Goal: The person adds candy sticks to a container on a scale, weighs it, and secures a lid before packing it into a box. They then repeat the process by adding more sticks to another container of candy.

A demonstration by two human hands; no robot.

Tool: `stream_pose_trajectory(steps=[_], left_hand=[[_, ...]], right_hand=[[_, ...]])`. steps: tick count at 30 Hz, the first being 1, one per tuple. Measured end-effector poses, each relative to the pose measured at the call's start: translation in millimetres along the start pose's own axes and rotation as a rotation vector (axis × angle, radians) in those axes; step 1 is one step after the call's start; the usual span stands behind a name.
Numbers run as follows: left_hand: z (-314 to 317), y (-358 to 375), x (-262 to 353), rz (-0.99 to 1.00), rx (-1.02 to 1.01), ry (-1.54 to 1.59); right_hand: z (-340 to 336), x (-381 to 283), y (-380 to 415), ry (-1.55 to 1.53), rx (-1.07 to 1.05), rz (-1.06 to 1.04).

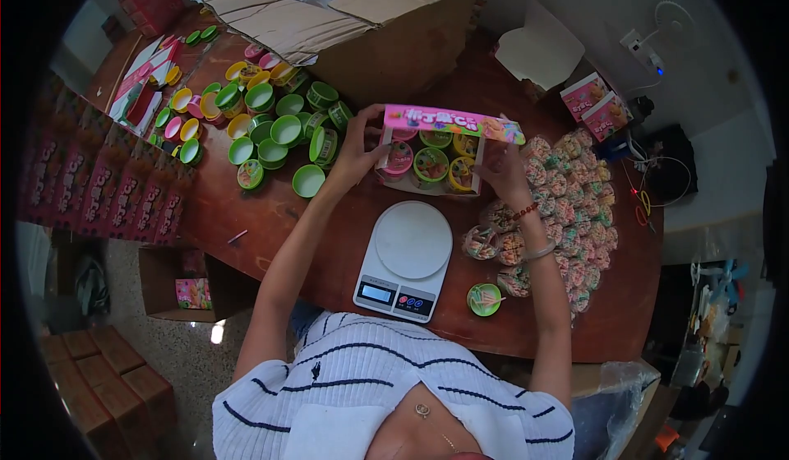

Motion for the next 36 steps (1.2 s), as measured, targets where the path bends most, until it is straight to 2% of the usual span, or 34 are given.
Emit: stream_pose_trajectory(steps=[2, 3, 4, 5, 6, 7, 8, 10, 11, 13, 15, 17, 18, 21, 24, 29, 36], left_hand=[[-13.0, 5.1, -3.6, 0.063, 0.053, -0.144], [-18.3, 10.7, 1.8, 0.102, 0.012, -0.32], [-18.4, 16.2, 5.3, 0.106, 0.011, -0.323], [-18.4, 22.5, 6.3, 0.032, -0.022, -0.159], [-17.9, 29.9, 10.5, -0.045, -0.054, 0.007], [-19.6, 37.9, 22.5, -0.081, -0.089, -0.027], [-23.7, 46.7, 35.9, -0.079, -0.086, -0.026], [-25.2, 60.3, 52.1, -0.193, -0.264, -0.171], [-26.2, 59.4, 56.1, -0.191, -0.257, -0.169], [-25.4, 60.3, 64.0, -0.047, -0.245, -0.168], [-25.6, 51.8, 64.3, -0.026, -0.2, -0.165], [-24.4, 42.2, 68.8, 0.003, -0.136, -0.212], [-24.2, 41.1, 68.1, 0.002, -0.137, -0.212], [-22.5, 41.8, 64.1, 0.069, -0.119, -0.341], [-24.0, 48.5, 57.9, 0.077, -0.089, -0.388], [-23.0, 48.5, 57.0, 0.127, -0.04, -0.379], [-25.5, 43.9, 54.7, 0.049, -0.114, -0.357]], right_hand=[[0.0, -5.3, -1.0, -0.021, -0.082, -0.127], [1.3, -6.8, -2.1, -0.003, -0.13, -0.156], [-5.9, -7.3, 3.9, 0.18, -0.178, -0.024], [-10.0, -7.3, 9.1, 0.18, -0.174, -0.028], [-13.2, -5.6, 14.4, 0.051, -0.197, 0.013], [-14.6, -8.1, 19.6, -0.077, -0.222, 0.055], [-17.1, -10.9, 26.9, 0.007, -0.277, 0.109], [-11.1, -33.4, 45.8, -0.233, -0.257, 0.154], [-9.9, -42.7, 53.2, -0.242, -0.259, 0.083], [-10.0, -48.2, 62.7, -0.282, -0.227, 0.023], [-9.1, -52.3, 63.7, -0.327, -0.195, -0.028], [-10.9, -58.7, 54.8, -0.1, -0.085, -0.031], [-12.4, -67.1, 50.4, 0.129, -0.016, -0.082], [-9.3, -59.9, 50.0, 0.258, 0.064, -0.163], [-3.3, -55.6, 54.7, 0.298, 0.104, -0.217], [-4.4, -52.1, 55.1, 0.298, 0.1, -0.178], [-4.7, -40.0, 61.3, 0.273, 0.063, -0.201]])
Point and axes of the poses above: each hand's wrist, its own y-axis away from the middle knuckle, its own z-axis out of the palm, x = y × z, the point moved 3 cm from there along -y, towards the middle knuckle, and after that the axes turned 5 degrees about -z, right-handed, at the moved point
